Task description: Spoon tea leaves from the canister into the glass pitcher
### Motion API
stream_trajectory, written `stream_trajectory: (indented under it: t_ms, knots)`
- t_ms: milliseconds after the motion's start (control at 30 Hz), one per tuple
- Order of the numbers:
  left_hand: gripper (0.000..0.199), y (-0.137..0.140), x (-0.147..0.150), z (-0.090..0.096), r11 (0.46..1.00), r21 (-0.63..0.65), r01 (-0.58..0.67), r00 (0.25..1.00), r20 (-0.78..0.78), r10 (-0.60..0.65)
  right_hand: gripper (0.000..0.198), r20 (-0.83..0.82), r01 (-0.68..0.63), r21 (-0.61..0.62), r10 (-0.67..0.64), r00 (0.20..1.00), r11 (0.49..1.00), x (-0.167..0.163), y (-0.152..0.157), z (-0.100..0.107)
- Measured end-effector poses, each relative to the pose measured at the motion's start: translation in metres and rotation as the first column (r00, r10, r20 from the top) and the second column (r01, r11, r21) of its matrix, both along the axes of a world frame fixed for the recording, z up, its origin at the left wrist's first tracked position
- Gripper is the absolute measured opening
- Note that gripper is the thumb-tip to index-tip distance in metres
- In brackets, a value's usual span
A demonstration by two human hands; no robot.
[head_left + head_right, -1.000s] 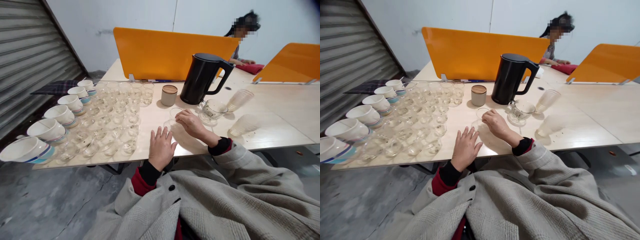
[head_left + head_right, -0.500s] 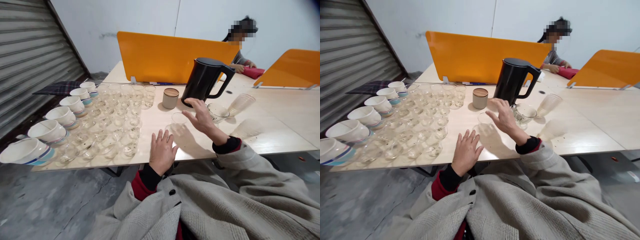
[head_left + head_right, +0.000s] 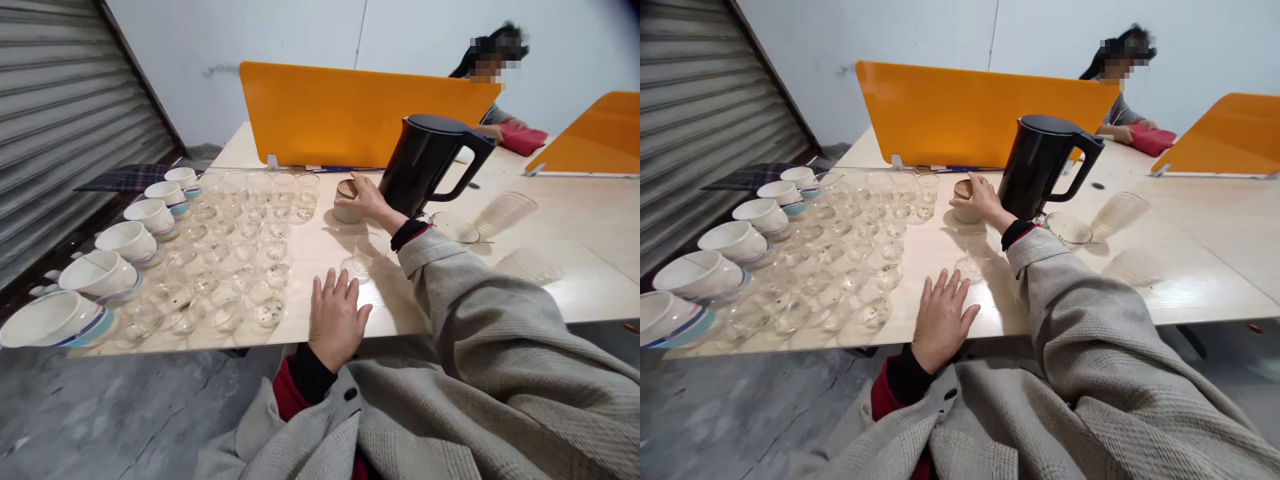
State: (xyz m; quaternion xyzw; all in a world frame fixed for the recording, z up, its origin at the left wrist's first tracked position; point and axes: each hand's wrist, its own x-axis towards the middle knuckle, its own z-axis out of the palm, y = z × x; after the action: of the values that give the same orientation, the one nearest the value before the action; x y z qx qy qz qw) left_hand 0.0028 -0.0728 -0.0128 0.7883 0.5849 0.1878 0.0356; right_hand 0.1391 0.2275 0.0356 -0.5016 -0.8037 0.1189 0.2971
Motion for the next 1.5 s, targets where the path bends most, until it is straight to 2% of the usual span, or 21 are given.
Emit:
stream_trajectory:
  t_ms: [100, 200, 333, 400, 500, 600, 667, 767, 867, 1000, 1100, 1200, 1333, 1433, 1500]
  knots:
    - [0.051, 0.000, 0.000, 0.000, 1.000, 0.000, 0.001, 1.000, 0.008, -0.001, 0.090, -0.018, -0.016, 0.026, 0.017, 1.000, 1.000, -0.003, 0.005, -0.006]
    - [0.052, 0.001, -0.001, 0.001, 1.000, -0.019, 0.005, 1.000, 0.016, -0.004, 0.088, -0.031, 0.040, 0.039, -0.038, 0.999, 0.998, -0.001, 0.006, -0.007]
    - [0.052, 0.002, -0.001, 0.001, 0.999, -0.045, 0.003, 0.999, 0.045, -0.001, 0.084, -0.066, 0.115, 0.097, -0.109, 0.992, 0.989, 0.008, -0.012, 0.016]
    - [0.051, 0.002, -0.002, -0.001, 0.999, -0.042, -0.008, 0.997, 0.079, 0.011, 0.081, -0.065, 0.156, 0.156, -0.147, 0.987, 0.975, 0.017, -0.034, 0.037]
    - [0.048, 0.002, -0.003, -0.005, 0.999, -0.014, -0.045, 0.985, 0.164, 0.047, 0.082, -0.084, 0.251, 0.274, -0.236, 0.968, 0.929, 0.036, -0.085, 0.073]
    - [0.044, 0.003, -0.006, -0.009, 0.996, 0.026, -0.080, 0.964, 0.255, 0.070, 0.073, -0.090, 0.219, 0.420, -0.199, 0.976, 0.881, 0.061, -0.150, 0.101]
    - [0.041, 0.003, -0.008, -0.011, 0.993, 0.067, -0.096, 0.947, 0.314, 0.070, 0.068, -0.082, 0.191, 0.436, -0.173, 0.981, 0.880, 0.078, -0.193, 0.108]
    - [0.036, 0.005, -0.011, -0.014, 0.983, 0.138, -0.118, 0.910, 0.411, 0.052, 0.070, -0.053, 0.146, 0.387, -0.136, 0.989, 0.910, 0.096, -0.247, 0.099]
    - [0.033, 0.007, -0.013, -0.018, 0.969, 0.209, -0.130, 0.864, 0.504, 0.007, 0.071, -0.054, 0.071, 0.270, -0.059, 0.997, 0.960, 0.100, -0.277, 0.070]
    - [0.030, 0.009, -0.015, -0.021, 0.950, 0.295, -0.099, 0.833, 0.546, -0.083, 0.072, -0.049, -0.037, 0.164, 0.046, 0.998, 0.986, 0.087, -0.285, 0.024]
    - [0.036, 0.007, -0.019, -0.018, 0.966, 0.256, -0.044, 0.811, 0.574, -0.115, 0.076, -0.045, -0.072, 0.164, 0.081, 0.996, 0.984, 0.074, -0.280, 0.002]
    - [0.050, 0.005, -0.024, -0.012, 0.977, 0.196, 0.083, 0.782, 0.595, -0.186, 0.080, -0.025, -0.094, 0.164, 0.100, 0.995, 0.982, 0.065, -0.278, -0.004]
    - [0.084, 0.006, -0.026, -0.007, 0.954, 0.113, 0.279, 0.761, 0.580, -0.291, 0.084, 0.022, -0.109, 0.148, 0.107, 0.994, 0.983, 0.059, -0.280, 0.001]
    - [0.104, 0.009, -0.016, -0.007, 0.958, 0.056, 0.283, 0.755, 0.603, -0.258, 0.088, 0.036, -0.113, 0.149, 0.109, 0.993, 0.982, 0.057, -0.282, 0.004]
    - [0.105, 0.011, -0.007, -0.009, 0.965, 0.042, 0.260, 0.738, 0.636, -0.226, 0.086, 0.019, -0.108, 0.165, 0.106, 0.994, 0.980, 0.056, -0.282, 0.003]
